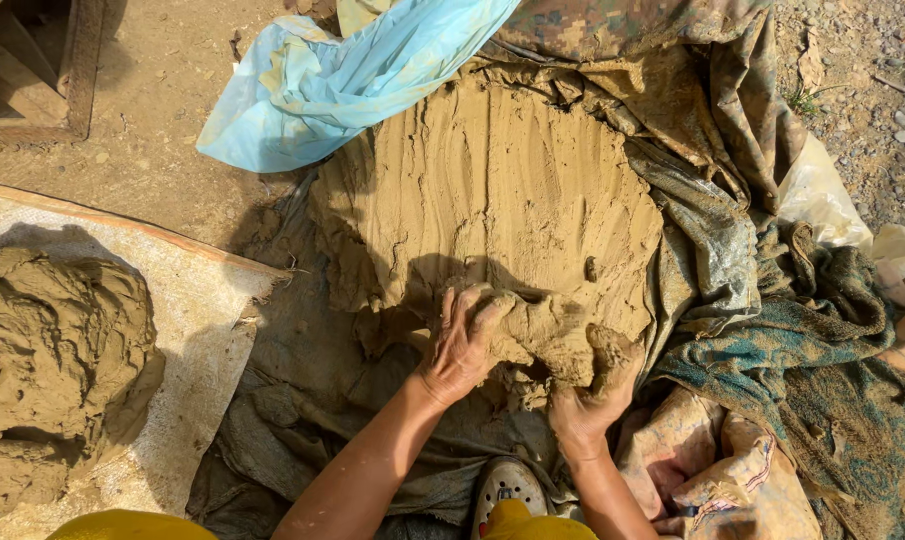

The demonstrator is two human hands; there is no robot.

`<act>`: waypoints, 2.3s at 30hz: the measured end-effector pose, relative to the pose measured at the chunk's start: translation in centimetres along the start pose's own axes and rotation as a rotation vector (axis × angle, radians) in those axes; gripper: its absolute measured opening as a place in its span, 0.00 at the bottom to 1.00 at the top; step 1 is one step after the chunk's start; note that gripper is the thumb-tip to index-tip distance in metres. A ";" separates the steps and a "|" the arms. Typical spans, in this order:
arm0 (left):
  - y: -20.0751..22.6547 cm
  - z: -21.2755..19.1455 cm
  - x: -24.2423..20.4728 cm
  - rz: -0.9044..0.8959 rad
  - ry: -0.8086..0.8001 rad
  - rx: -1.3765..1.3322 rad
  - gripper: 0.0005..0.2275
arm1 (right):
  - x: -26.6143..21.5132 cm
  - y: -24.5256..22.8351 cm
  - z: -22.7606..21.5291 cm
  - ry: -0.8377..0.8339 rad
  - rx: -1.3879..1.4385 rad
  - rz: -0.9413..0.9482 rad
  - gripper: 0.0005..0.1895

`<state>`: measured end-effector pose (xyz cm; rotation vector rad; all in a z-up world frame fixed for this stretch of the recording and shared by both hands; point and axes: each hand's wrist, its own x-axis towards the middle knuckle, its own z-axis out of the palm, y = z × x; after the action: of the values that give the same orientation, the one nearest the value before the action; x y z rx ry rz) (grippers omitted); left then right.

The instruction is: The person kneads and pulls pieces from a large mound of clay on a tarp, placing the pieces onto a separate square cloth.

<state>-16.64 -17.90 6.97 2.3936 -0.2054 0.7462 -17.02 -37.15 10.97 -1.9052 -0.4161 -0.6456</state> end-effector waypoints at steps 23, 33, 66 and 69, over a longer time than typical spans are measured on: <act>-4.3 -8.6 -1.3 -0.256 0.306 -0.380 0.23 | -0.7 2.6 10.3 -0.780 -0.151 -0.440 0.35; -5.2 -5.8 -3.3 -0.377 0.173 -0.467 0.28 | 2.5 1.9 14.2 -1.114 -0.620 -0.447 0.35; 5.2 -12.4 8.6 0.657 0.368 0.004 0.15 | 12.8 -9.8 1.4 -0.129 0.502 -0.444 0.23; 1.2 -8.0 5.3 0.366 0.128 -0.090 0.28 | 10.5 -1.9 4.5 -0.397 -0.579 -0.864 0.24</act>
<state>-16.31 -13.91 15.74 2.2388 -0.6218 1.0287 -8.61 -32.28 17.23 -2.3821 -1.4859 -1.0130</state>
